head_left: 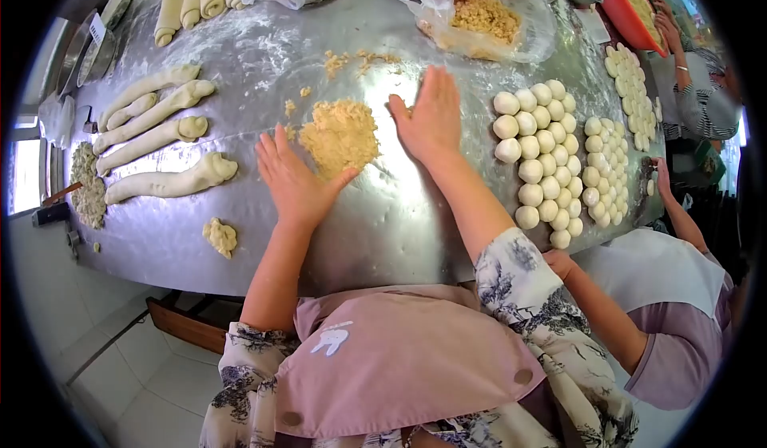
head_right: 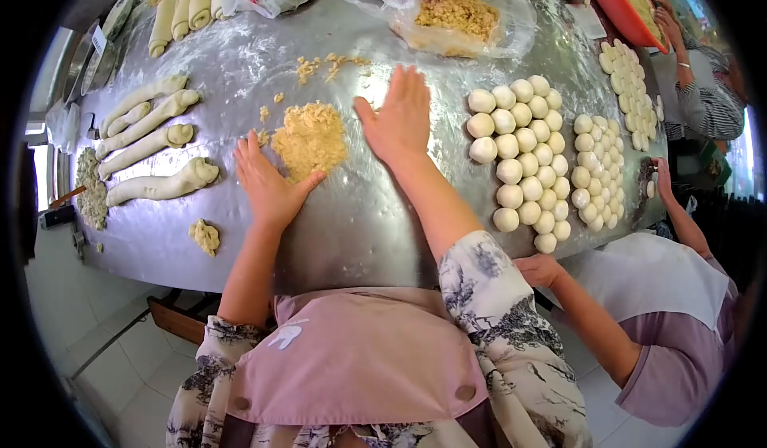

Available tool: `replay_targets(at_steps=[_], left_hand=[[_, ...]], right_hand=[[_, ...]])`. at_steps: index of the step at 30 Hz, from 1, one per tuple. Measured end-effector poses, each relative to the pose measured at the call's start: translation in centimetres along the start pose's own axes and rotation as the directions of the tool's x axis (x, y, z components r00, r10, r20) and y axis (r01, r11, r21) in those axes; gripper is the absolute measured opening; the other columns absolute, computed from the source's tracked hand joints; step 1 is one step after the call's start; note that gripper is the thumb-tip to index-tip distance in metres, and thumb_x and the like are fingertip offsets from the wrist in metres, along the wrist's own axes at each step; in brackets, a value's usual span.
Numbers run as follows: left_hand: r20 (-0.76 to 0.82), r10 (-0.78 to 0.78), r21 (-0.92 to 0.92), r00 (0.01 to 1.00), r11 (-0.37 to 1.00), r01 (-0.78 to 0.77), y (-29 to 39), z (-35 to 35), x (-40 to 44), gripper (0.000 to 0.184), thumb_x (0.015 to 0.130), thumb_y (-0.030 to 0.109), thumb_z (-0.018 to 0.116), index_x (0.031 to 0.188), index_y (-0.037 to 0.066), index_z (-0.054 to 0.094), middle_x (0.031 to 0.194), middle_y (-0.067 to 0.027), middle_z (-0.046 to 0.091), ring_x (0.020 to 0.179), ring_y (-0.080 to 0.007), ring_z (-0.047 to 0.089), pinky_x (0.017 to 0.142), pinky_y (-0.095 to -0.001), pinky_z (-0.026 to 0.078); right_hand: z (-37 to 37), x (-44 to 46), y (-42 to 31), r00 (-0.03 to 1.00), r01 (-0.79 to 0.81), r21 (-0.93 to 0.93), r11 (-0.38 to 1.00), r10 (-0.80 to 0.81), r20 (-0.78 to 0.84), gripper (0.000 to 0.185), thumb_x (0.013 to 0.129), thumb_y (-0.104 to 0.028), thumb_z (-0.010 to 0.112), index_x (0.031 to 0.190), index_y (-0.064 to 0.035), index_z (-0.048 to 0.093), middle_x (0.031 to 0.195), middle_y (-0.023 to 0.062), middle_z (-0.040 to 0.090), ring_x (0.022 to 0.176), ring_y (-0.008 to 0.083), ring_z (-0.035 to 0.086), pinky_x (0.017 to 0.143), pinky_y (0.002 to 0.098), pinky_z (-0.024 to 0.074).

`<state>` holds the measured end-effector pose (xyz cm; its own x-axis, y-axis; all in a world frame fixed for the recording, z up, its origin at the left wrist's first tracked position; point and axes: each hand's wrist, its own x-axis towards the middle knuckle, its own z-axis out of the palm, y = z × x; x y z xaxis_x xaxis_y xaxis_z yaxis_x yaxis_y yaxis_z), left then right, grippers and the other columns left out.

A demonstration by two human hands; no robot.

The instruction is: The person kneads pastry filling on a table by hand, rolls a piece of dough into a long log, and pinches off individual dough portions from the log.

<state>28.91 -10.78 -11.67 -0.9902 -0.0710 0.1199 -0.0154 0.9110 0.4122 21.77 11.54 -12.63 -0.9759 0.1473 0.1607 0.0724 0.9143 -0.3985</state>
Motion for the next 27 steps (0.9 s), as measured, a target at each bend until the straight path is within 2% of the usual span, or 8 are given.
replay_targets(at_steps=[5, 9, 13, 14, 16, 19, 23, 27], left_hand=[[0.079, 0.106, -0.168, 0.991, 0.982, -0.091, -0.3, 1.1, 1.7, 0.117, 0.072, 0.041, 0.088, 0.152, -0.007, 0.018, 0.153, -0.0349, 0.03, 0.146, -0.0483, 0.025, 0.119, -0.0513, 0.023], [0.196, 0.263, -0.336, 0.945, 0.923, -0.187, 1.4, -1.4, 2.6, 0.108, 0.076, 0.025, 0.085, 0.153, -0.008, 0.017, 0.15, -0.0313, 0.039, 0.145, -0.0416, 0.033, 0.116, -0.0467, 0.032], [0.274, 0.071, -0.554, 0.959, 0.827, 0.097, -1.6, -2.2, -0.8, 0.097, 0.079, 0.012, 0.081, 0.154, -0.004, 0.023, 0.144, -0.025, 0.05, 0.139, -0.0348, 0.045, 0.112, -0.0441, 0.038], [0.221, 0.071, -0.52, 0.973, 0.853, 0.056, -1.8, -3.0, -1.4, 0.088, 0.08, 0.011, 0.079, 0.151, -0.003, 0.029, 0.147, -0.024, 0.048, 0.136, -0.0358, 0.048, 0.11, -0.043, 0.04], [0.11, 0.068, -0.443, 0.992, 0.896, -0.013, -1.7, -4.7, -2.3, 0.072, 0.082, 0.01, 0.076, 0.144, -0.001, 0.042, 0.151, -0.0219, 0.044, 0.131, -0.0379, 0.053, 0.105, -0.041, 0.045], [0.118, -0.012, -0.516, 0.993, 0.853, 0.071, -1.3, -5.5, -3.1, 0.072, 0.085, 0.001, 0.071, 0.149, -0.001, 0.038, 0.14, -0.0224, 0.055, 0.131, -0.0309, 0.054, 0.11, -0.04, 0.041], [0.023, 0.071, -0.48, 0.997, 0.876, -0.052, -0.9, -4.9, -4.3, 0.063, 0.085, 0.002, 0.07, 0.143, -0.002, 0.045, 0.134, -0.0211, 0.059, 0.127, -0.0317, 0.057, 0.109, -0.0401, 0.042], [0.03, 0.136, -0.461, 0.99, 0.881, -0.107, -0.4, -4.9, -5.7, 0.059, 0.086, 0.002, 0.07, 0.141, -0.002, 0.048, 0.131, -0.02, 0.062, 0.125, -0.0314, 0.058, 0.108, -0.0395, 0.043]], right_hand=[[1.1, 2.1, -5.9, 0.961, 0.118, 0.556, 0.823, -0.236, 0.146, 0.067, 0.094, -0.04, 0.059, 0.14, 0.0059, 0.045, 0.141, 0.0291, 0.048, 0.135, 0.0455, 0.042, 0.115, 0.0513, 0.0305], [1.9, -1.0, -9.1, 0.885, 0.433, 0.348, 0.832, -0.466, 0.013, 0.058, 0.093, -0.051, 0.056, 0.131, -0.0077, 0.061, 0.14, 0.019, 0.053, 0.133, 0.042, 0.046, 0.115, 0.0567, 0.0297], [0.7, -2.6, -7.7, 0.801, 0.554, 0.293, 0.779, -0.595, 0.068, 0.047, 0.09, -0.051, 0.062, 0.119, -0.0162, 0.071, 0.136, 0.0131, 0.058, 0.134, 0.0395, 0.046, 0.115, 0.0555, 0.0303], [0.7, -3.4, -7.0, 0.781, 0.597, 0.289, 0.748, -0.625, 0.004, 0.036, 0.088, -0.04, 0.068, 0.113, -0.0144, 0.071, 0.128, 0.0113, 0.062, 0.131, 0.0382, 0.049, 0.113, 0.0533, 0.0337], [0.3, -5.4, -5.7, 0.79, 0.589, 0.284, 0.757, -0.613, -0.006, 0.028, 0.086, -0.032, 0.071, 0.107, -0.0134, 0.07, 0.123, 0.0099, 0.063, 0.128, 0.0369, 0.051, 0.11, 0.0512, 0.0366], [-0.9, -8.8, -3.6, 0.788, 0.583, 0.315, 0.749, -0.615, 0.006, 0.019, 0.085, -0.023, 0.072, 0.1, -0.0123, 0.069, 0.119, 0.009, 0.063, 0.123, 0.0351, 0.053, 0.106, 0.0485, 0.0397], [-4.5, -13.1, -0.3, 0.817, 0.517, 0.342, 0.785, -0.571, 0.075, 0.023, 0.084, -0.022, 0.071, 0.105, -0.0119, 0.068, 0.121, 0.0091, 0.06, 0.125, 0.0342, 0.051, 0.108, 0.0509, 0.0384], [-7.3, -15.0, 1.5, 0.954, 0.298, 0.092, 0.95, -0.301, 0.016, 0.032, 0.085, -0.025, 0.07, 0.114, -0.0122, 0.067, 0.131, 0.0135, 0.056, 0.128, 0.0408, 0.048, 0.106, 0.0568, 0.0365]])
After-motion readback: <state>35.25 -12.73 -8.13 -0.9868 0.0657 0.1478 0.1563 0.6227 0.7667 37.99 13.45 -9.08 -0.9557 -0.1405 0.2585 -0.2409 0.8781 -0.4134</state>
